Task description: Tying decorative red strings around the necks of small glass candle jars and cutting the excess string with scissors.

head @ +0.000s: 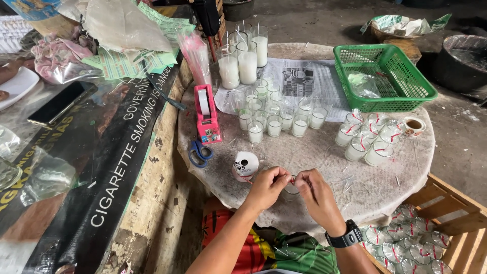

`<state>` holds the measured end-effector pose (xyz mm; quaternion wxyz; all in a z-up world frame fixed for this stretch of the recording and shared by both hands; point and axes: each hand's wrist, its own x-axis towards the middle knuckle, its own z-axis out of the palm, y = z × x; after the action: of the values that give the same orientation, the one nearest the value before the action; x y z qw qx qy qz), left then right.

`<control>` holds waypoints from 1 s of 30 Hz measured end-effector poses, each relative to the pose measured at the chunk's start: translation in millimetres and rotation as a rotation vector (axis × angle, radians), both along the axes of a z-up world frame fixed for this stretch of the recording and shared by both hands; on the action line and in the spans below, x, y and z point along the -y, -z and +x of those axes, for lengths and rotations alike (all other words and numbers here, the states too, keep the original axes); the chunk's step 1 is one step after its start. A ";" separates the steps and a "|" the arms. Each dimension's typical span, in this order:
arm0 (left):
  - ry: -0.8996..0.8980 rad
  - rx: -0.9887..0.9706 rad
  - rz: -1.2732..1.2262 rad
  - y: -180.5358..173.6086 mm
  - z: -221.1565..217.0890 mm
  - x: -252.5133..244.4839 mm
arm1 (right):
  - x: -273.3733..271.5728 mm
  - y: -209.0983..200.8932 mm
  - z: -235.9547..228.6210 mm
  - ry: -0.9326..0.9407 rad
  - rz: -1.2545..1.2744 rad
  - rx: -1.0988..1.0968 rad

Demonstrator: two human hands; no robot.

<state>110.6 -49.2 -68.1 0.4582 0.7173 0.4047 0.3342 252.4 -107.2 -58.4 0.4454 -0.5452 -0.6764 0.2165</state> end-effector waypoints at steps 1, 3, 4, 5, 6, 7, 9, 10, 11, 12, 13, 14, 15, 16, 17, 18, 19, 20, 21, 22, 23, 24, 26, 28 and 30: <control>-0.002 0.001 0.000 -1.2 -0.6 0.7 | -2.0 4.5 0.6 -0.002 0.000 0.001; 0.028 0.026 -0.019 -3.7 -2.0 2.3 | -5.4 14.0 1.6 0.028 0.073 0.137; 0.027 0.026 -0.018 -2.6 -2.0 2.0 | -4.9 12.9 1.3 0.028 0.074 0.137; 0.030 0.038 -0.013 -1.5 -2.1 1.7 | -4.3 11.9 0.9 0.016 0.071 0.103; 0.032 0.050 -0.009 -0.3 -2.2 1.7 | -3.5 10.8 0.4 0.004 0.068 0.070; 0.031 0.051 -0.009 -1.1 -2.6 1.7 | -2.5 8.6 0.3 0.002 0.068 0.071; 0.013 0.020 -0.038 -2.1 -1.9 1.7 | -0.2 4.5 1.4 0.011 -0.102 -0.151; 0.014 0.022 -0.039 0.6 -1.1 0.0 | 0.7 4.1 1.3 0.012 -0.103 -0.149; 0.009 0.033 -0.006 3.3 -0.2 -1.7 | 1.5 3.6 1.4 0.015 -0.127 -0.144; 0.005 0.043 0.028 5.9 0.5 -3.5 | 2.4 3.4 1.2 0.019 -0.150 -0.141; 0.007 0.042 0.026 3.6 0.6 -2.4 | 2.1 2.8 0.9 0.021 -0.151 -0.141; 0.013 0.035 0.009 1.3 0.3 -1.3 | 1.6 2.2 0.1 0.039 -0.136 -0.067; 0.018 0.028 -0.008 -1.2 -0.2 -0.1 | 1.2 1.5 -0.7 0.058 -0.120 0.007; 0.018 0.027 -0.008 1.7 0.1 -0.8 | 0.1 4.2 -0.2 0.057 -0.120 0.006; 0.012 0.044 0.004 4.4 0.3 -1.5 | -1.0 6.8 0.2 0.039 -0.045 0.023; 0.005 0.061 0.016 6.9 0.4 -2.4 | -2.5 9.1 0.6 0.020 0.032 0.040; 0.004 0.060 0.017 9.0 -0.8 -2.8 | -2.4 8.1 -0.4 0.019 0.033 0.040; 0.003 0.081 0.078 11.6 -1.2 -2.5 | -1.5 7.3 -0.8 0.019 0.053 0.019; 0.001 0.102 0.140 14.3 -1.7 -2.4 | -0.6 6.6 -1.2 0.019 0.073 -0.001; 0.003 0.102 0.141 13.5 -2.8 0.5 | -0.9 7.2 -0.4 0.021 0.074 0.000; -0.030 0.117 0.118 12.7 -3.9 3.2 | -1.2 7.8 0.5 0.041 0.081 0.018; -0.064 0.130 0.093 12.6 -5.8 7.1 | -0.7 9.1 0.6 0.059 0.085 0.035; -0.106 0.123 0.160 17.4 -7.0 8.5 | -3.7 15.3 2.4 0.085 0.101 0.074; -0.150 0.118 0.227 20.5 -8.6 12.3 | -5.1 19.1 1.8 0.108 0.117 0.115; -0.136 0.025 0.224 21.0 -11.1 18.0 | -5.3 20.0 -1.6 0.135 0.215 0.228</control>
<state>99.5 -67.1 -89.2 0.3566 0.7306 0.4068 0.4166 250.8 -101.9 -78.4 0.4349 -0.5596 -0.7038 0.0494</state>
